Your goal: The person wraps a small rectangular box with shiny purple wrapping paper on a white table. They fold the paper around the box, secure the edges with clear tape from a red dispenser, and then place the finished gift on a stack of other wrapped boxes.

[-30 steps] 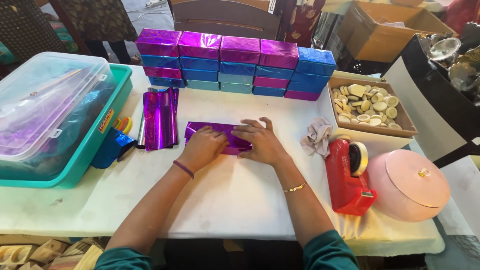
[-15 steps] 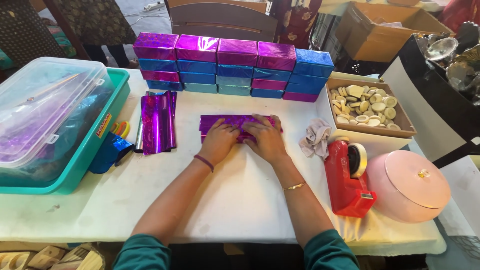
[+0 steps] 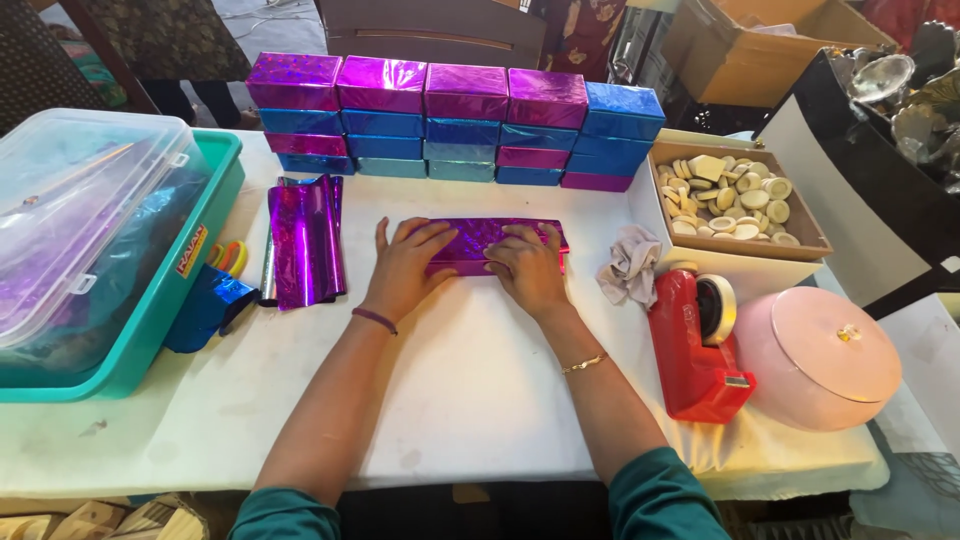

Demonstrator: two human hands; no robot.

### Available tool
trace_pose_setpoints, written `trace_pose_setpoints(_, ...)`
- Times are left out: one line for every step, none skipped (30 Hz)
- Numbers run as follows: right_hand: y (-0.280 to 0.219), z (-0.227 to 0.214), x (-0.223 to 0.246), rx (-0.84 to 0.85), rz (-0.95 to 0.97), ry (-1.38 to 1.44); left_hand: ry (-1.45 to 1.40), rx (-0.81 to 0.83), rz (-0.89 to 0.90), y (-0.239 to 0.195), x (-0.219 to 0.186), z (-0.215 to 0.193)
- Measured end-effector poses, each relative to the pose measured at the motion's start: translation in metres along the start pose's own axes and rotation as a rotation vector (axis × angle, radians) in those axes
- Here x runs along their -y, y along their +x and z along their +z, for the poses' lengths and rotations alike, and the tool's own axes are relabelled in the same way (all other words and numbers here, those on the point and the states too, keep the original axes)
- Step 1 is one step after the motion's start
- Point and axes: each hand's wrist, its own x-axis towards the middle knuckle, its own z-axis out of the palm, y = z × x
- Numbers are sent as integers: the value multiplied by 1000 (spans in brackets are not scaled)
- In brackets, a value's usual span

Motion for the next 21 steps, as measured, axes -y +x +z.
trace_pose_setpoints(0,0,0,0,-3,0,0,-2,-1,0,2,6)
trace_pose_setpoints(0,-1,1,-2,4,0,1,-2,27,0,3,12)
trace_pose_setpoints(-1,-1,1,-3,9,1,2,-3,54,-1,5,18)
trace_pose_setpoints(-1,-1,2,-2,6,1,2,-5,51,-1,5,22)
trace_pose_setpoints(-1,-1,2,-5,1,-6,14,-13,63,-2,5,27)
trace_pose_setpoints(-1,-1,2,-9,-4,-13,26,-21,75,-2,5,31)
trace_pose_setpoints(-1,0,3,-7,-8,-12,26,-24,71,-2,5,31)
trace_pose_setpoints(-1,1,3,-14,-7,-10,47,-29,67,-2,4,32)
trace_pose_setpoints(0,1,3,-23,-4,-9,66,-35,64,-2,2,32)
trace_pose_setpoints(0,3,4,-22,-7,-10,66,-38,61,-2,1,33)
trace_pose_setpoints(0,4,4,-36,5,-23,90,-54,74,-1,0,33)
trace_pose_setpoints(0,6,4,-50,16,-36,114,-71,87,0,-2,33)
trace_pose_setpoints(0,7,4,-51,14,-36,115,-72,86,0,-4,33)
trace_pose_setpoints(0,8,4,-64,21,-47,117,-74,79,1,-5,33)
trace_pose_setpoints(1,9,4,-78,27,-58,119,-76,73,2,-7,32)
trace_pose_setpoints(1,9,5,-79,25,-57,120,-78,72,3,-7,33)
trace_pose_setpoints(1,10,5,-92,24,-57,120,-78,63,4,-7,33)
trace_pose_setpoints(1,10,6,-106,23,-56,120,-78,54,4,-7,34)
trace_pose_setpoints(1,10,6,-105,22,-56,120,-78,53,4,-6,37)
trace_pose_setpoints(0,11,6,-115,22,-42,128,-94,57,4,-4,40)
trace_pose_setpoints(1,11,6,-125,22,-27,137,-109,60,4,-3,42)
